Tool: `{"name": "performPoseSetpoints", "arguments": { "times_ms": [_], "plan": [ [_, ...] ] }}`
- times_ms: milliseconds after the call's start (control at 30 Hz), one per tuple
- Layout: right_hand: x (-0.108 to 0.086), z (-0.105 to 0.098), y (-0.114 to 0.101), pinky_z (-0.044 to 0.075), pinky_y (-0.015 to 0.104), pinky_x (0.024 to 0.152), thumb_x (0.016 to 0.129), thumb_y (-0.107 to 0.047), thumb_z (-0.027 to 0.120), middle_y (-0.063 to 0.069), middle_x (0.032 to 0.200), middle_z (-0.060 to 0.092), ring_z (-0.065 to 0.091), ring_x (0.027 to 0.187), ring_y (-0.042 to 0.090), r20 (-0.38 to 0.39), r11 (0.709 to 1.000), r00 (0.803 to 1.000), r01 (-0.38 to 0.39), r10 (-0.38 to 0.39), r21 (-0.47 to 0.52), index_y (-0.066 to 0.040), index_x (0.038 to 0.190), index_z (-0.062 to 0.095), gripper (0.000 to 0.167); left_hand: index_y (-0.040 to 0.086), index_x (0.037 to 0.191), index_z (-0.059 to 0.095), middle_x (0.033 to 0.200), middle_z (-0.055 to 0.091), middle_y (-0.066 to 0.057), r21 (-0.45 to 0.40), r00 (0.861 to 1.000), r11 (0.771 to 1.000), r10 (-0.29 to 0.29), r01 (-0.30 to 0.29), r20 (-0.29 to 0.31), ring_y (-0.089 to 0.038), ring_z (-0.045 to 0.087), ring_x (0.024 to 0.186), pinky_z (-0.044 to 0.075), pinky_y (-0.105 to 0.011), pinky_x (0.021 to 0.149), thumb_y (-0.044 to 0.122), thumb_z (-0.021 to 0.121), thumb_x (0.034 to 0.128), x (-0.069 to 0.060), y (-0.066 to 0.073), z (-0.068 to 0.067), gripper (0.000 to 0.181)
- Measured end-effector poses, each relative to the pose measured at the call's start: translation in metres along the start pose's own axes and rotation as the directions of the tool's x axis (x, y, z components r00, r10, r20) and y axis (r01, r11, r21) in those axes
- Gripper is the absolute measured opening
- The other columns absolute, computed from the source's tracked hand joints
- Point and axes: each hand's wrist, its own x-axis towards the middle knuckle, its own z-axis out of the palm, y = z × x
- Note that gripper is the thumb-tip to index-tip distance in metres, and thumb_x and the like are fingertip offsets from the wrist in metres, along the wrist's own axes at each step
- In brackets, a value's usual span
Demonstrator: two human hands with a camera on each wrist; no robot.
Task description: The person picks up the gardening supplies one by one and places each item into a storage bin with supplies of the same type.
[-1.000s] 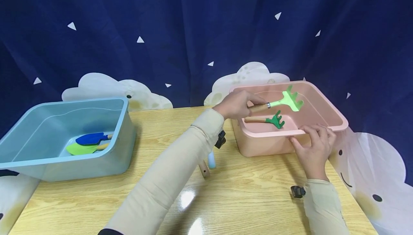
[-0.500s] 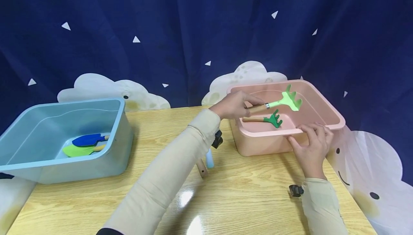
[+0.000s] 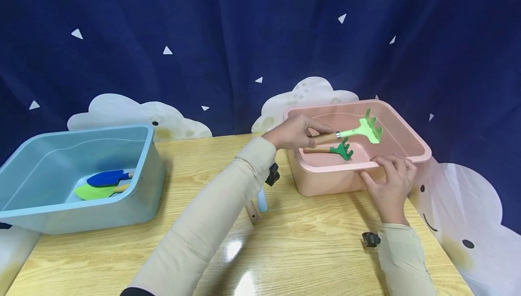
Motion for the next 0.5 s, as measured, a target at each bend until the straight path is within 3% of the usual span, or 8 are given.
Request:
{"name": "performPoseSetpoints", "arguments": {
  "times_ms": [233,333,400,500],
  "plan": [
    [-0.001,-0.002,-0.001,0.016,0.033,0.107,0.079,-0.075,0.06,0.028,0.105,0.06,0.043,0.109,0.039,-0.016,1.0,1.0,0.026,-0.026,-0.018,0.006,0.095,0.068,0.083,0.025,0.133,0.065,0.122,0.073,0.004,-0.035,1.0,0.999,0.011,-0.01,0.028,-0.003,0.066,0.098,0.046,-0.01,0.076,0.006,0.077,0.0838,0.004,0.002,0.002,0.053],
    [-0.002,-0.002,0.0,0.015,0.032,0.107,0.077,-0.077,0.06,0.028,0.105,0.06,0.043,0.111,0.027,-0.02,1.0,1.0,0.015,-0.015,-0.003,0.005,0.095,0.069,0.084,0.027,0.131,0.066,0.125,0.071,0.007,-0.002,0.999,0.999,-0.032,0.032,0.022,-0.006,0.064,0.092,0.044,-0.013,0.07,0.001,0.071,0.0859,0.006,0.004,0.002,0.053],
    [-0.003,-0.001,-0.001,0.015,0.032,0.107,0.077,-0.077,0.061,0.027,0.105,0.059,0.042,0.113,0.02,-0.016,1.0,1.0,0.008,-0.008,0.0,0.005,0.095,0.068,0.084,0.027,0.132,0.066,0.131,0.067,0.009,0.053,0.998,0.996,-0.067,0.067,0.008,-0.006,0.063,0.102,0.044,-0.013,0.075,0.0,0.067,0.0875,0.007,0.005,0.003,0.052],
    [-0.002,-0.004,-0.001,0.016,0.034,0.106,0.076,-0.077,0.061,0.028,0.105,0.059,0.042,0.113,0.023,-0.015,1.0,1.0,0.0,0.0,-0.004,0.005,0.095,0.069,0.085,0.023,0.135,0.063,0.145,0.057,0.008,0.136,0.996,0.987,-0.083,0.084,-0.008,-0.008,0.056,0.127,0.045,-0.013,0.09,-0.002,0.061,0.089,0.011,0.009,0.004,0.052]
  ]
}}
